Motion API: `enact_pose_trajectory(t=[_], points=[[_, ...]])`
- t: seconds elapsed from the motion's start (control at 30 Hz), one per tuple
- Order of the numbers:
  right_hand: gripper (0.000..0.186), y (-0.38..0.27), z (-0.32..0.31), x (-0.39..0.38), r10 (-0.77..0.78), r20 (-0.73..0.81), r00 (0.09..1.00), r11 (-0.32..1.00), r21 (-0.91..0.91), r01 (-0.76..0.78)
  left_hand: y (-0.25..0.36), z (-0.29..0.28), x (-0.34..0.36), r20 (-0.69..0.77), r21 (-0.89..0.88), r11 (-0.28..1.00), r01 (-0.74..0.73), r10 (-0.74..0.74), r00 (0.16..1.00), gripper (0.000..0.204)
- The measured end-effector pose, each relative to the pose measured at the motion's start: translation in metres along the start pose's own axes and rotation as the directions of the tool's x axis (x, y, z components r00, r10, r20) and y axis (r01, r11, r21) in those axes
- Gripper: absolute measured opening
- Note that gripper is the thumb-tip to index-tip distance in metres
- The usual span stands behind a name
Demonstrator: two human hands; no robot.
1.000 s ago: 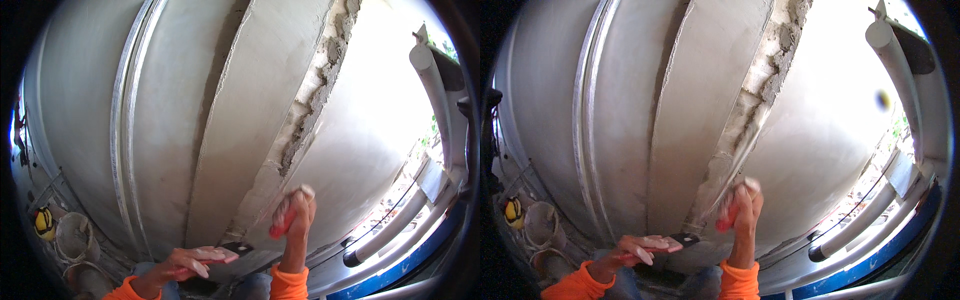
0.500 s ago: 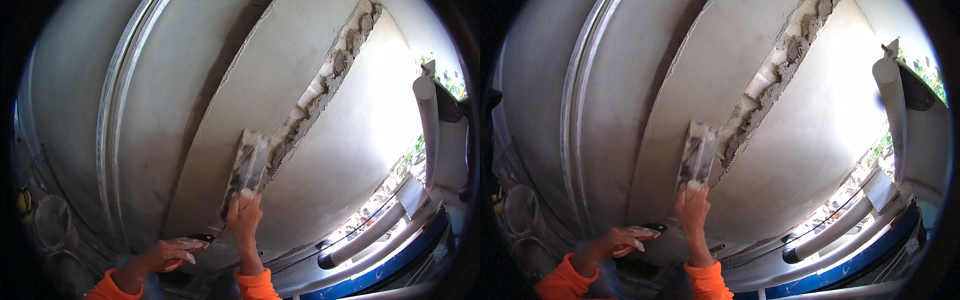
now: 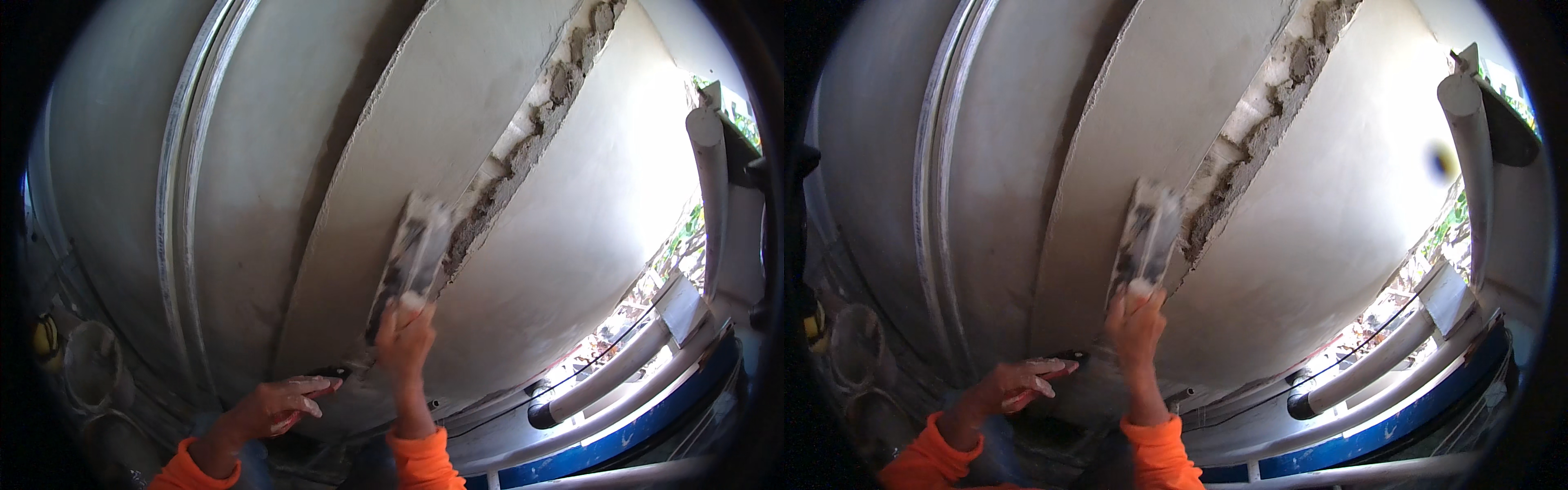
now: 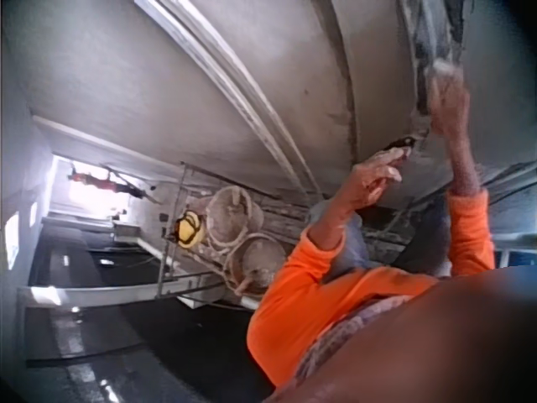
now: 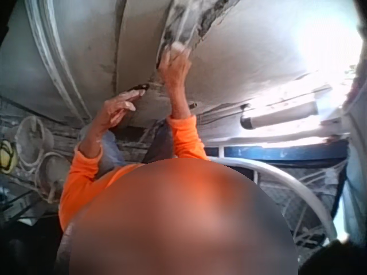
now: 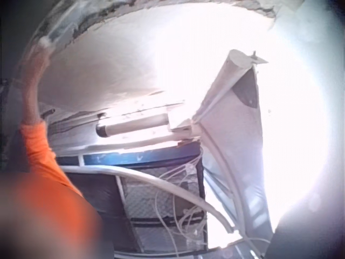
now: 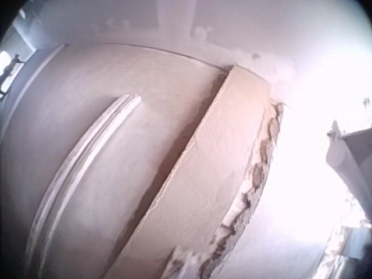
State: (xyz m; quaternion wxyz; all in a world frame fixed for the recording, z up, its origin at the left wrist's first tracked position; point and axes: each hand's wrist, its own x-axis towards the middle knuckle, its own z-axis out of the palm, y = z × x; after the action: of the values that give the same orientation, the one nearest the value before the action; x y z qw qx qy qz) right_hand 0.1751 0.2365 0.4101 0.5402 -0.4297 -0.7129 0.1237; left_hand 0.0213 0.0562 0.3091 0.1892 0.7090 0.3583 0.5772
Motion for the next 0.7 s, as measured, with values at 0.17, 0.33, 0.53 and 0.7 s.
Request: enact_pose_trajectory(t=[0.17,0.33,0.53,0.7], points=[[0.038,0.013,-0.001,-0.057,0.097,0.097,0.991,0.995,-0.039,-0.094,-0.001,-0.001,-0.002,-0.169,0.026,0.998,0.064,-0.058,0.984,0.023],[0.036,0.0,-0.011,0.019,-0.102,-0.038,0.994,0.989,0.1,0.105,-0.012,0.0,-0.008,-0.367,-0.001,0.993,0.121,-0.113,0.924,0.016],[0.031,0.021,0.01,-0.021,-0.141,-0.011,0.99,0.989,0.038,0.141,-0.024,0.0,0.0,-0.5,-0.1,0.988,0.117,-0.151,0.853,0.013],[0.027,0.076,0.001,-0.141,0.224,0.242,0.944,0.974,-0.068,-0.214,0.009,-0.051,-0.039,-0.578,0.255,0.943,0.214,-0.028,0.815,0.018]])
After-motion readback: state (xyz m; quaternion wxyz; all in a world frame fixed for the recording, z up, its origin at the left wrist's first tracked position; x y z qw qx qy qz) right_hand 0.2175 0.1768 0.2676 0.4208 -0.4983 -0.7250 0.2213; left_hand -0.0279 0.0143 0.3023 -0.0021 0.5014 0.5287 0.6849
